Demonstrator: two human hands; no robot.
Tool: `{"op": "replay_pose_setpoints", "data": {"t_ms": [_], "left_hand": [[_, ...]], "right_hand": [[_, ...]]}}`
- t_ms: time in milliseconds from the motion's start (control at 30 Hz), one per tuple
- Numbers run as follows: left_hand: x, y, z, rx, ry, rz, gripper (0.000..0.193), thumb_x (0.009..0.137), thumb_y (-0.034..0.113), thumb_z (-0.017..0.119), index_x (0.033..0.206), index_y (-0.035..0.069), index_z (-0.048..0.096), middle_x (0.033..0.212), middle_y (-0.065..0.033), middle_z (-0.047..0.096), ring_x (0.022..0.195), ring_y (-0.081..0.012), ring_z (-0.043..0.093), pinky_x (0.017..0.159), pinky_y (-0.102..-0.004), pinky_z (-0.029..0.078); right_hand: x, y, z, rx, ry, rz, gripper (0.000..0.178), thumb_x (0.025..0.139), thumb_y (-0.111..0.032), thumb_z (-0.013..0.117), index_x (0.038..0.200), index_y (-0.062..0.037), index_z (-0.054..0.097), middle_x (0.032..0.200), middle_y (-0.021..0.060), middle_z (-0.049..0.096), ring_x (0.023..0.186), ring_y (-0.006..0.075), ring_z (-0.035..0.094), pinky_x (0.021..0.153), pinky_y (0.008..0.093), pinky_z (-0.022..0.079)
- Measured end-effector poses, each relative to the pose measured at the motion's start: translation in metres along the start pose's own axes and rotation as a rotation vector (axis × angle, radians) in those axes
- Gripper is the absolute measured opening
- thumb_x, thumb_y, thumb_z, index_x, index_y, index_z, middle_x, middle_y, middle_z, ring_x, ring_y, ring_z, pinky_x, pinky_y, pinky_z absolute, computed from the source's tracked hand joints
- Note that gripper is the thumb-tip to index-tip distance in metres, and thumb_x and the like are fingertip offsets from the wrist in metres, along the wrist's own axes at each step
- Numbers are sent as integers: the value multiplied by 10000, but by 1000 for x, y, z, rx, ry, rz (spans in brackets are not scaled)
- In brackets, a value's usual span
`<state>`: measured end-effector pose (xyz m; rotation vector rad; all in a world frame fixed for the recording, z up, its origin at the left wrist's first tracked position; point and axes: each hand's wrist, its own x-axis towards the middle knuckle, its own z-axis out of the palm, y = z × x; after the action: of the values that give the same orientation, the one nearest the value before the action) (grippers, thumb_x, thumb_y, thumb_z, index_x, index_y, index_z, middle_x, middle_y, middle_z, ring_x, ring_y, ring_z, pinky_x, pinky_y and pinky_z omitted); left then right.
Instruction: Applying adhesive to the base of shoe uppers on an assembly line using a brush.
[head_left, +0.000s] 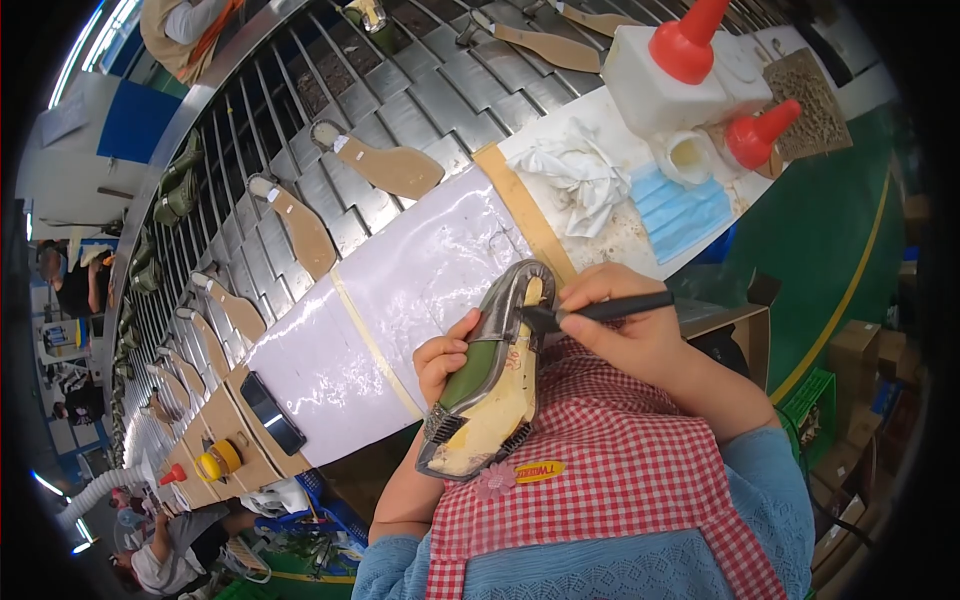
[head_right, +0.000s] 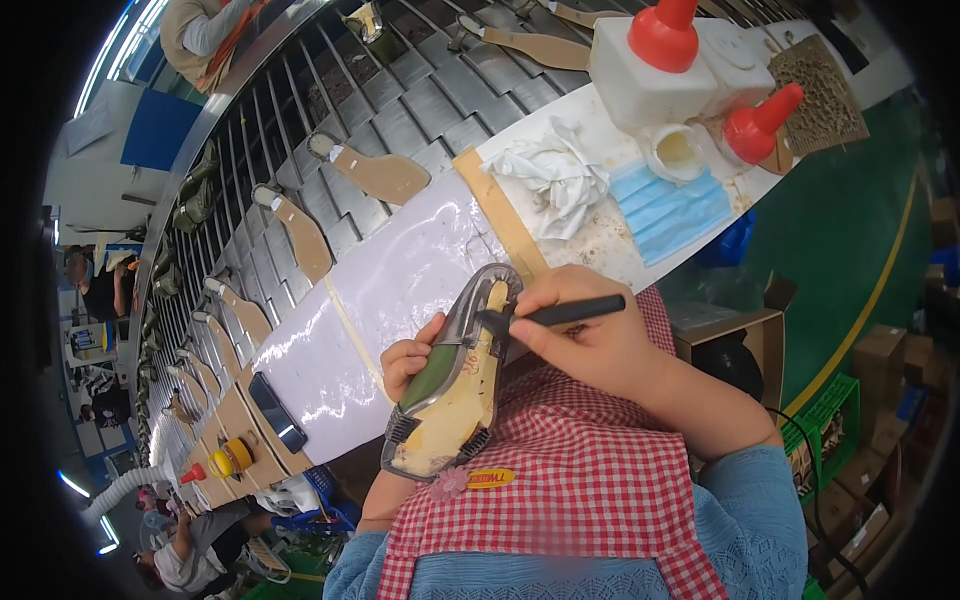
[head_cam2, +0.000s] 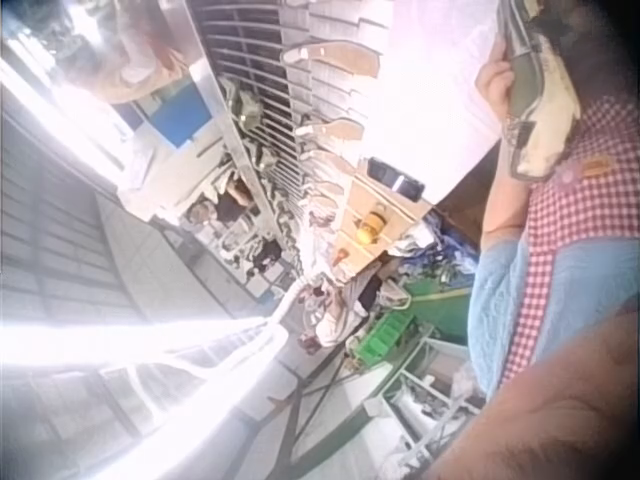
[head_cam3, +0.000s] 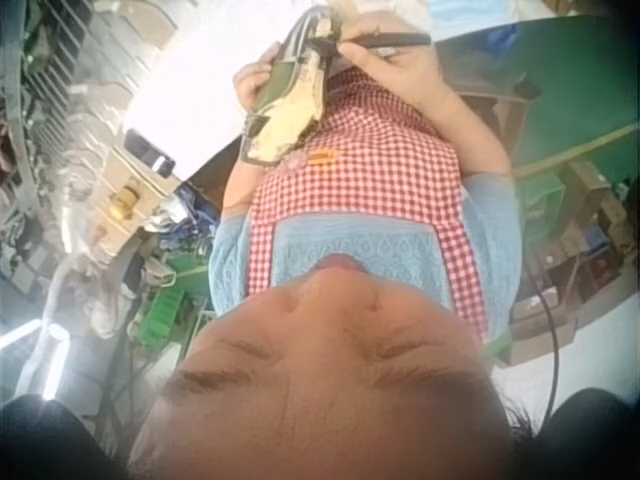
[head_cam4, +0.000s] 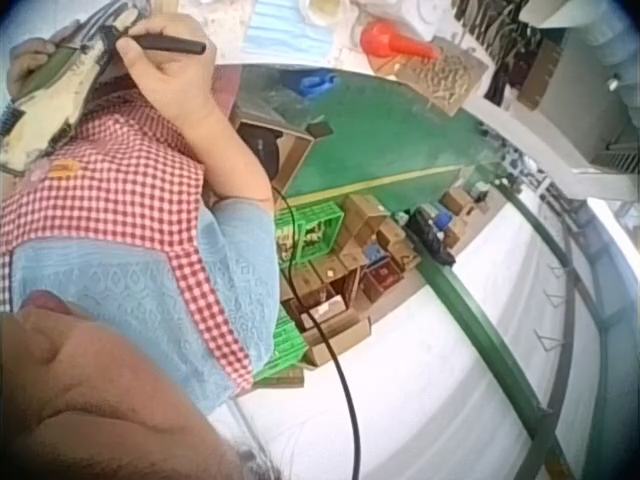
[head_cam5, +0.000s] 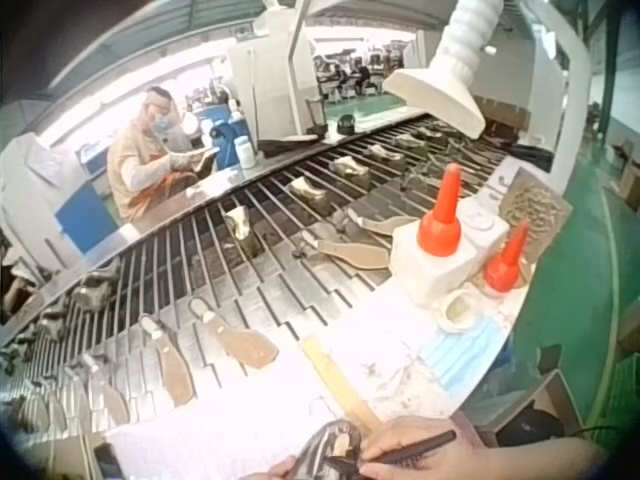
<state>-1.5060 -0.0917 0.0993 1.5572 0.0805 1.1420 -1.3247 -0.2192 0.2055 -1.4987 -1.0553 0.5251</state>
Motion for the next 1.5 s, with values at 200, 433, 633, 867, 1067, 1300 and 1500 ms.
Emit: {"op": "replay_pose_setpoints", "data": {"t_ms": [200, 433, 633, 867, 1067, 1300, 1500], "left_hand": [[14, 11, -15, -198, 57, -140, 613, 662, -23, 792, 1116, 49, 386, 1119, -123, 405, 1169, -413, 500, 1007, -502, 435], [98, 23, -55, -885, 188, -650, 897, 722, 656, 632, 1339, 58, 376, 1221, -145, 515, 1127, -314, 514, 986, -481, 419], [199, -21, -113, -800, 245, -667, 883, 746, 752, 497, 1308, 75, 433, 1148, -177, 561, 1011, -329, 574, 891, -458, 481], [352, -58, -200, -527, 107, -391, 615, 844, 478, 582, 1294, 77, 460, 1230, -116, 553, 1136, -265, 523, 977, -417, 406], [425, -154, -261, -467, 134, -471, 618, 746, 124, 732, 1292, 80, 446, 1184, -24, 565, 1137, -200, 515, 1000, -382, 370], [439, -226, -292, -327, -61, -581, 659, 759, 84, 704, 1339, 38, 395, 1247, -33, 528, 1171, -175, 481, 1037, -359, 312], [451, -211, -284, 95, 328, -821, 836, 851, 422, 640, 1463, 64, 198, 1472, -142, 307, 1307, -338, 364, 1070, -479, 252]], "right_hand": [[9, -17, 0, 325, -108, 210, 121, 792, -18, 685, 899, -4, 630, 903, 71, 646, 835, 116, 599, 729, 253, 479], [25, -33, -12, 512, 103, 178, 155, 794, -34, 677, 922, 16, 604, 954, 127, 648, 907, 176, 606, 845, 299, 462], [42, -32, -13, 545, 131, 169, 144, 776, -22, 670, 893, 19, 595, 939, 150, 646, 905, 210, 612, 856, 325, 463], [80, -18, -11, 598, 227, 225, 161, 755, -24, 679, 882, 5, 584, 914, 150, 643, 883, 213, 615, 845, 332, 466], [107, -2, -9, 563, 322, 280, 163, 753, -7, 665, 889, 6, 574, 903, 150, 643, 879, 219, 620, 843, 341, 473], [125, 10, -1, 520, 382, 352, 171, 752, -23, 671, 888, 10, 573, 894, 160, 642, 870, 227, 622, 841, 351, 474], [127, 9, 3, 520, 363, 332, 177, 755, -45, 679, 888, 6, 574, 890, 161, 639, 862, 228, 622, 834, 348, 473]]}}
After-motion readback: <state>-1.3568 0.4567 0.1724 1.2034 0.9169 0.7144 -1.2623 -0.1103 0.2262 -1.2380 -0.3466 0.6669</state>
